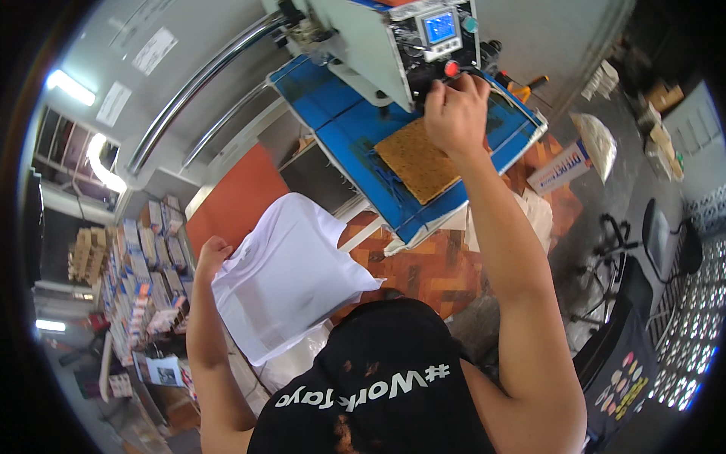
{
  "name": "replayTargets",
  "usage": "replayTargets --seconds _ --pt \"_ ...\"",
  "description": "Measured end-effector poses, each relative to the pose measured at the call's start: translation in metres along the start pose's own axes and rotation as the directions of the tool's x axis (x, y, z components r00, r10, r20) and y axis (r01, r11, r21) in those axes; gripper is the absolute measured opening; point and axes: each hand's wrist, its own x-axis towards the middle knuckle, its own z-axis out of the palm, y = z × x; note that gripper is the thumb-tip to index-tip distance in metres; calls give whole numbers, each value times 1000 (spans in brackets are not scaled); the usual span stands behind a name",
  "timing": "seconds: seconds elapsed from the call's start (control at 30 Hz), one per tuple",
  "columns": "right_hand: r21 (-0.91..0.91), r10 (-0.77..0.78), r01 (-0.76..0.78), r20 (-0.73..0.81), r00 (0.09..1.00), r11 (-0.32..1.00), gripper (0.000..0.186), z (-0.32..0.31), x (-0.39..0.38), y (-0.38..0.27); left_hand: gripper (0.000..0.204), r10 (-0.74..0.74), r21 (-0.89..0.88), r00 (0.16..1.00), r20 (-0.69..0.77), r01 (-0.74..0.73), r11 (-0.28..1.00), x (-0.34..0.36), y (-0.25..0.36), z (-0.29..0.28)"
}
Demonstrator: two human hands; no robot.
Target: The person places t-shirts on a heat press, aligns them, and operates the machine to apply designs. They handle multiple shirts, including white and black ones, and move them between the press and a nearby table.
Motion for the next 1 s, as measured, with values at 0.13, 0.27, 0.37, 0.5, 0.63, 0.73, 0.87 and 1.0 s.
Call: replayTargets --seconds 0.13,0.27,0.37,0.5,0.63,0.73,0.87,1.0 --pt "-5 -17 17 -18 1000 1000 31 -8 1 6 25 -5 -489 1000 -1 4 872 10 102 -31" --pt "23 29 -30 8 1000 999 32 -5 -1 0 39 18 -538 999 -49 -42 842 -9 239 -1" --pt "7 90 -91 74 993 996 34 -9 -1 -1 47 216 -774 954 208 26 632 -4 302 54" --pt "-16 93 -91 85 992 996 31 -7 -1 2 53 310 -874 872 379 228 428 -32 320 88" --pt "-83 -24 29 66 998 996 25 9 -7 -1 43 115 -529 985 125 -31 848 -64 168 50" --pt "-18 196 -195 106 975 981 27 7 -22 36 30 -60 69 968 -245 79 994 -86 43 11" --pt "-326 216 -194 33 976 925 30 3 -19 12 30 23 237 838 -545 128 963 -122 -79 3" --pt "-240 19 -12 27 999 971 15 33 -67 -134 46 -99 230 848 -520 250 941 -126 -78 15"
